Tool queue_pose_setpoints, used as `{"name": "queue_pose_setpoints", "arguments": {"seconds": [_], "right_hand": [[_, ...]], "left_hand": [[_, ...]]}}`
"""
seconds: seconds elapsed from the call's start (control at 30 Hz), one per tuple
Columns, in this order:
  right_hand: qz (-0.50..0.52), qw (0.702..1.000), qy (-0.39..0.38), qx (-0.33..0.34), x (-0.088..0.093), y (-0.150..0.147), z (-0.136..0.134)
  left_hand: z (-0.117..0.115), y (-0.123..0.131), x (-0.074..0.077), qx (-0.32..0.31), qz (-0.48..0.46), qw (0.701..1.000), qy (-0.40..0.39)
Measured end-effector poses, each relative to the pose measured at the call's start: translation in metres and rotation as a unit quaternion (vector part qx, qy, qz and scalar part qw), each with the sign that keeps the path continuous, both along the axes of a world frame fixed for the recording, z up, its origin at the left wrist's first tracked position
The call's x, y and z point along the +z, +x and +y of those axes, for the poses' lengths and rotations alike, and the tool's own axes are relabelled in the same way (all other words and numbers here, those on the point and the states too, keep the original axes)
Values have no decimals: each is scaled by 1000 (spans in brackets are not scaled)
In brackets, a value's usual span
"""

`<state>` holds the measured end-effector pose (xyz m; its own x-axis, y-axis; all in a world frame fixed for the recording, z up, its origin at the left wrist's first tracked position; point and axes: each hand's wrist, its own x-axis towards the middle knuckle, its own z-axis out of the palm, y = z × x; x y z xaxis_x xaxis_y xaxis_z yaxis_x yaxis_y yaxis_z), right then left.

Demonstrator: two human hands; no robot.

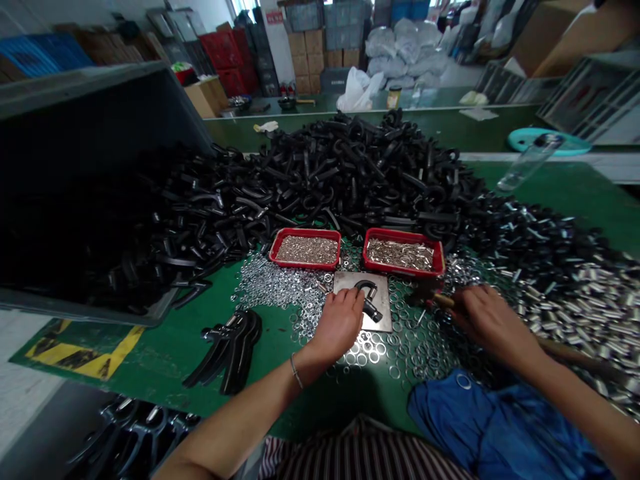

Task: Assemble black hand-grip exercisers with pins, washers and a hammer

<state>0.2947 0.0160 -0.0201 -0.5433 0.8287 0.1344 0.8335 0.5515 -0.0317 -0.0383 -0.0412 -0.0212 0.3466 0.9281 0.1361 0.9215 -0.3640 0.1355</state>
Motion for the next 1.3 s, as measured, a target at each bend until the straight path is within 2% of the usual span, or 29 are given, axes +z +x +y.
{"name": "queue_pose_setpoints", "arguments": {"seconds": [0.07,0.17,0.23,0.33,0.43,0.5,0.6,0.67,0.73,0.8,0.83,0.93,0.97,1.03,1.07,1.13,1.17,1.23,1.3], "right_hand": [[64,994,-85,-18,9,-13,-5],[145,970,-193,-28,22,-47,-7],[173,963,-203,-40,26,-71,-3],[132,972,-187,-57,26,-96,7],[77,970,-226,-40,30,-105,13],[101,965,-240,-20,37,-108,10],[124,970,-209,-4,44,-117,2],[78,976,-203,-7,39,-124,0],[58,970,-234,-12,31,-126,2],[117,944,-309,-19,24,-120,2],[163,918,-361,-30,21,-114,0],[276,806,-515,-94,18,-87,-15],[300,780,-538,-112,17,-76,-21],[337,764,-534,-135,14,-57,-32],[348,772,-513,-140,11,-48,-35],[340,816,-442,-152,6,-34,-34],[322,846,-395,-158,3,-28,-30],[263,904,-293,-168,-3,-21,-20],[207,934,-231,-175,-9,-20,-9]], "left_hand": [[0,0,0,-7,-3,1000,-6],[1,0,-1,-3,-7,1000,-8],[2,0,-1,-4,-12,1000,-7],[1,-1,-2,-10,-24,1000,-7],[-1,-2,-4,12,-49,999,-10],[-2,-2,-7,48,-73,996,-12],[-1,0,-13,98,-102,990,-8],[0,2,-16,112,-111,987,-3],[0,3,-18,118,-111,987,0],[0,3,-17,114,-111,987,3],[0,2,-16,107,-114,988,3],[5,-5,-10,78,-156,985,-9],[8,-9,-8,76,-187,979,-25],[16,-18,-4,89,-275,954,-85],[20,-23,-2,101,-320,935,-119],[25,-31,1,120,-371,909,-149],[25,-32,3,124,-366,912,-135],[16,-27,8,117,-307,942,-72],[-1,-10,12,91,-240,966,-23]]}}
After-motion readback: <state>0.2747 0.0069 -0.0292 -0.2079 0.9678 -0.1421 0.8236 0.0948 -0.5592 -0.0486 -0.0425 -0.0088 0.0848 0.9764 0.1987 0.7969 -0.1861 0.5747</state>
